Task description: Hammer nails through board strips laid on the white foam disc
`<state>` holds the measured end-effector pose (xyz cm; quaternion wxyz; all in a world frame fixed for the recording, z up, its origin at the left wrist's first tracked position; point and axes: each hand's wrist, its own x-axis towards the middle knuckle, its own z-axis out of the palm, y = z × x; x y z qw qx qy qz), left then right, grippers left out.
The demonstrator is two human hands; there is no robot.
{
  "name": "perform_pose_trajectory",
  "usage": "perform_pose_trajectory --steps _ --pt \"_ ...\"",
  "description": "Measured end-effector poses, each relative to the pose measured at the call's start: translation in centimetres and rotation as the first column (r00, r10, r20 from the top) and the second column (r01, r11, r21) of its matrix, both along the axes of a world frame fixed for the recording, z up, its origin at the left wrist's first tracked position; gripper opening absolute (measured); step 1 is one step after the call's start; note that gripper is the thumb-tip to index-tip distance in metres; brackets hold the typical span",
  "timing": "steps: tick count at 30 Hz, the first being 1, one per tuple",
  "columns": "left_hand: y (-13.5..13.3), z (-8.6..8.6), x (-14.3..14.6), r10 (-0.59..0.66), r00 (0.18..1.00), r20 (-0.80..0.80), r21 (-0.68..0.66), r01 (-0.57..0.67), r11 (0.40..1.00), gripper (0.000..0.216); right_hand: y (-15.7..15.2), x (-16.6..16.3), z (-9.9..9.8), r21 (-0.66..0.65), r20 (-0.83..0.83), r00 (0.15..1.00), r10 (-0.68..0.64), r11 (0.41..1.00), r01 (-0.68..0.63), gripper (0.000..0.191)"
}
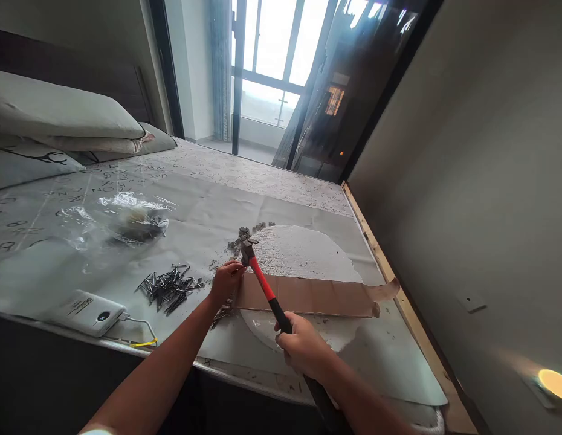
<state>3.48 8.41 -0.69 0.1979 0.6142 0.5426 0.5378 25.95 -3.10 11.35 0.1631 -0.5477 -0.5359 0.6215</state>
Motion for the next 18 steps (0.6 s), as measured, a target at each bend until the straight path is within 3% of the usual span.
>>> perform_pose_trajectory --steps 5,11,15,18 --pt "-0.1 -0.1 0.1 -0.009 0.999 0.034 0.025 0.009 1.000 0.017 0.0 0.1 0.9 0.063 -0.059 0.998 -0.016 0.998 0.019 0.019" --pt "-0.2 0.0 0.2 0.014 1.000 0.014 0.020 -0.015 1.000 0.018 0.2 -0.3 0.9 -0.022 0.008 1.000 -0.001 1.000 0.001 0.022" --pt "-0.2 0.1 0.2 0.007 1.000 0.008 0.024 -0.007 1.000 0.020 0.0 -0.3 1.5 0.056 -0.047 0.998 -0.035 0.998 0.037 0.021" --pt "-0.3 0.4 0.2 0.019 1.000 0.017 0.012 -0.019 1.000 0.020 0.1 -0.4 1.6 0.025 -0.017 0.999 -0.031 0.999 0.032 0.021"
